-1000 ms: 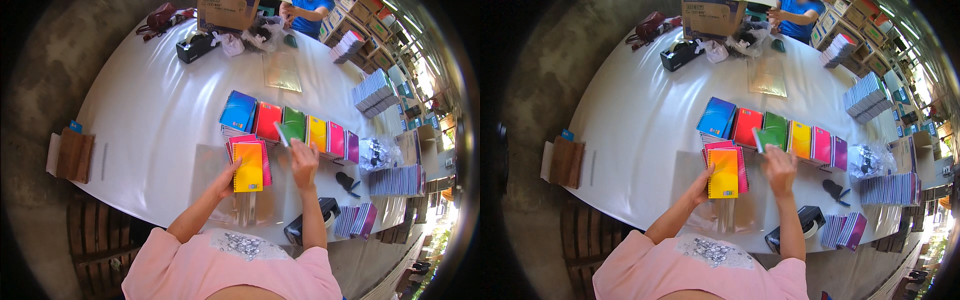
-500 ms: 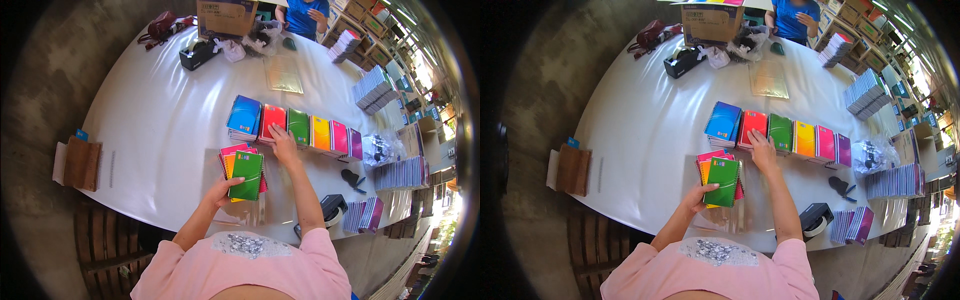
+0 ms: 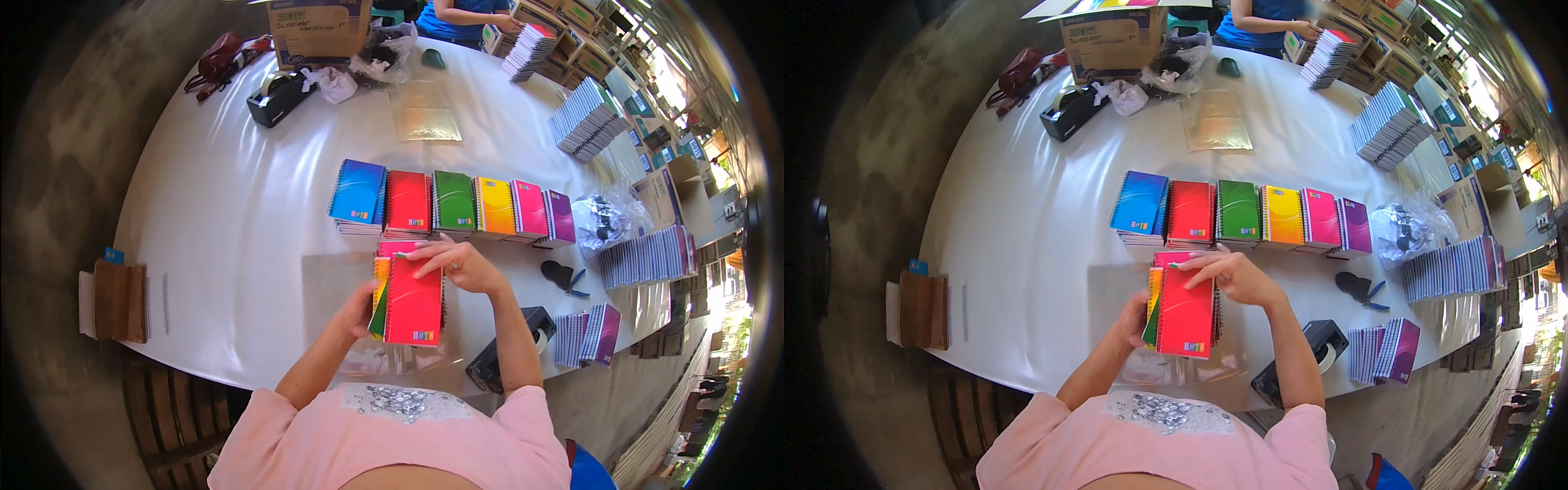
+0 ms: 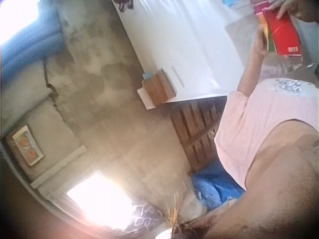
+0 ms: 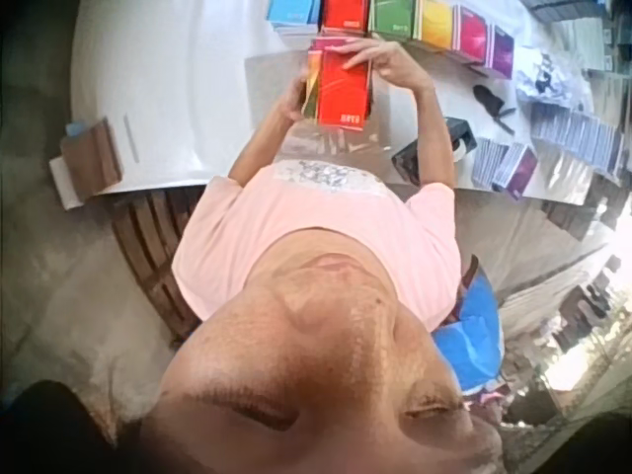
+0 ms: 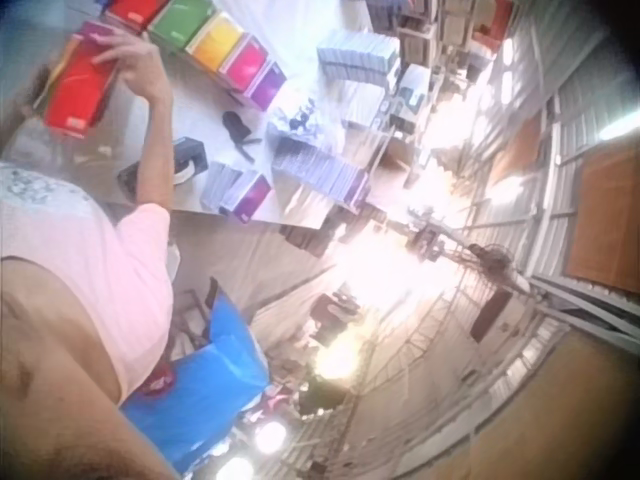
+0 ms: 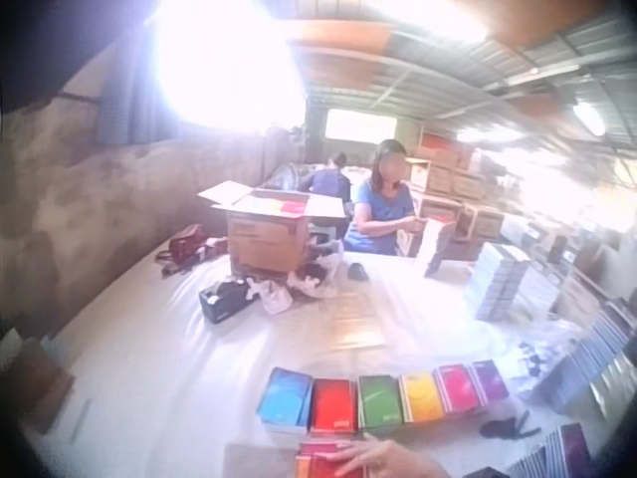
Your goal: The person picks up several colorful spiral notebooks from stacks on a table, aligns them together, and places them into a clear plastic bag. They then pick up another set of notebooks and repeats the process of aligning and bagging them.
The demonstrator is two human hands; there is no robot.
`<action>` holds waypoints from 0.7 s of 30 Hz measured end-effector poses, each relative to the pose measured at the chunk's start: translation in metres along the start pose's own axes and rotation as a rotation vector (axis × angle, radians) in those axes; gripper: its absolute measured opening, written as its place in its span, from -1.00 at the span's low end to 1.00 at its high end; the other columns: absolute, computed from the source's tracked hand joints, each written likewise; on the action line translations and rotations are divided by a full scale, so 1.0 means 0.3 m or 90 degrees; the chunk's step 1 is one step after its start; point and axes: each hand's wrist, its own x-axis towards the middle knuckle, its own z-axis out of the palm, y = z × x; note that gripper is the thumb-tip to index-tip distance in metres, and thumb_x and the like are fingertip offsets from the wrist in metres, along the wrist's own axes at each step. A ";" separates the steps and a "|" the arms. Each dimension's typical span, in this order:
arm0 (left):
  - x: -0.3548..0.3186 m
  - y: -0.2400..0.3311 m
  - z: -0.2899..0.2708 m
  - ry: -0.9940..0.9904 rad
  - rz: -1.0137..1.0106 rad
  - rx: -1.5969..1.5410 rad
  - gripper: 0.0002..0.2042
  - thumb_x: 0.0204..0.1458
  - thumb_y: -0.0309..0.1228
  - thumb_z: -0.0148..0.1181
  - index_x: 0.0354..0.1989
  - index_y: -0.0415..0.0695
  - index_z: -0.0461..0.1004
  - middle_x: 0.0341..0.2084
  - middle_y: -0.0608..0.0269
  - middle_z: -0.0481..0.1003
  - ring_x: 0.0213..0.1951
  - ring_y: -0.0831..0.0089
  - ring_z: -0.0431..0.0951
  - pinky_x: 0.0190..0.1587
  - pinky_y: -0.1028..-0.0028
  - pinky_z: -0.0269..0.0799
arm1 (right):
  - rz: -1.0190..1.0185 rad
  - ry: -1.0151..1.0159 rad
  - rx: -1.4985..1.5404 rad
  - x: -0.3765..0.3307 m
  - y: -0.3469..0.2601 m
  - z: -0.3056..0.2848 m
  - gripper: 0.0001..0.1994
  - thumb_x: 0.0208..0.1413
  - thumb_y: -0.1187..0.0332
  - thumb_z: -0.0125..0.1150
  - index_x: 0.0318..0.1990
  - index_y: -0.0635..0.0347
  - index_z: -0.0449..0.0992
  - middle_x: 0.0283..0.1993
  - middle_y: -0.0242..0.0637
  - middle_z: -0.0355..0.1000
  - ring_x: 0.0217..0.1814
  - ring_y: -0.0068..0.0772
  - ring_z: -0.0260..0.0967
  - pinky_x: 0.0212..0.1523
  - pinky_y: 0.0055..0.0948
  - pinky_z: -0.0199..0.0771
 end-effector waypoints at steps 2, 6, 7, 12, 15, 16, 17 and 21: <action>0.015 -0.012 -0.009 0.086 0.015 0.233 -0.41 -0.05 -0.11 0.12 0.10 -0.25 0.25 -0.05 -0.01 0.42 -0.04 0.21 0.47 0.06 0.17 0.37 | 0.049 -0.021 -0.049 -0.008 -0.030 -0.036 -0.54 -0.21 0.71 0.03 -0.06 0.17 0.46 0.20 -0.10 0.25 0.27 -0.14 0.14 0.31 -0.16 -0.06; 0.026 -0.011 -0.009 0.057 -0.021 0.135 -0.50 -0.09 -0.28 0.10 0.04 -0.26 0.30 -0.14 0.01 0.47 -0.14 0.21 0.52 0.00 0.20 0.42 | 0.333 0.307 -0.470 -0.290 0.210 -0.362 -0.35 -0.13 0.58 0.12 0.22 0.01 0.22 0.32 -0.09 0.05 0.37 -0.13 -0.03 0.33 -0.28 -0.05; 0.023 -0.007 0.011 0.050 -0.004 0.096 -0.50 -0.09 -0.28 0.10 0.04 -0.27 0.30 -0.15 0.01 0.47 -0.15 0.22 0.53 -0.02 0.22 0.43 | 0.464 0.306 -0.517 -0.352 0.223 -0.394 -0.32 -0.15 0.58 0.14 0.24 -0.01 0.18 0.34 -0.09 0.02 0.37 -0.12 -0.03 0.33 -0.27 -0.05; 0.032 0.002 0.061 0.033 0.047 0.012 -0.51 -0.07 -0.26 0.09 0.02 -0.30 0.30 -0.15 0.03 0.48 -0.17 0.23 0.54 -0.04 0.25 0.46 | 0.488 0.358 -0.603 -0.702 0.454 -0.397 -0.33 -0.18 0.55 0.21 0.21 0.02 0.23 0.24 -0.11 0.18 0.29 -0.09 0.10 0.27 -0.24 0.07; 0.004 0.005 0.045 0.129 0.062 0.070 -0.50 -0.06 -0.25 0.10 0.03 -0.30 0.28 -0.14 0.03 0.47 -0.17 0.22 0.54 -0.04 0.25 0.45 | 0.566 0.373 -0.649 -0.699 0.396 -0.355 -0.45 -0.16 0.54 0.22 0.10 0.06 0.38 0.05 -0.12 0.38 0.06 -0.10 0.34 0.07 -0.30 0.29; 0.013 0.005 0.053 0.117 0.044 0.096 -0.50 -0.04 -0.25 0.12 0.04 -0.30 0.27 -0.15 0.02 0.47 -0.17 0.24 0.54 -0.04 0.26 0.46 | 0.500 0.504 -0.608 -0.679 0.353 -0.336 -0.54 -0.14 0.54 0.20 0.02 0.08 0.45 -0.04 -0.13 0.43 -0.05 -0.14 0.39 -0.03 -0.33 0.34; 0.021 0.000 0.060 0.104 0.028 0.120 -0.50 -0.03 -0.24 0.13 0.04 -0.29 0.26 -0.15 0.02 0.47 -0.16 0.25 0.54 -0.04 0.26 0.46 | 0.428 0.630 -0.562 -0.633 0.281 -0.318 -0.63 -0.12 0.54 0.19 -0.06 0.11 0.52 -0.13 -0.14 0.48 -0.17 -0.18 0.44 -0.13 -0.36 0.38; -0.017 -0.009 0.091 0.094 0.093 0.058 -0.52 -0.01 -0.26 0.15 0.05 -0.26 0.26 -0.15 0.02 0.47 -0.17 0.27 0.55 -0.06 0.27 0.48 | 0.028 0.573 -0.645 -0.258 -0.139 -0.026 -0.74 -0.13 0.53 0.20 -0.20 0.16 0.56 -0.28 -0.28 0.49 -0.25 -0.31 0.42 -0.28 -0.29 0.33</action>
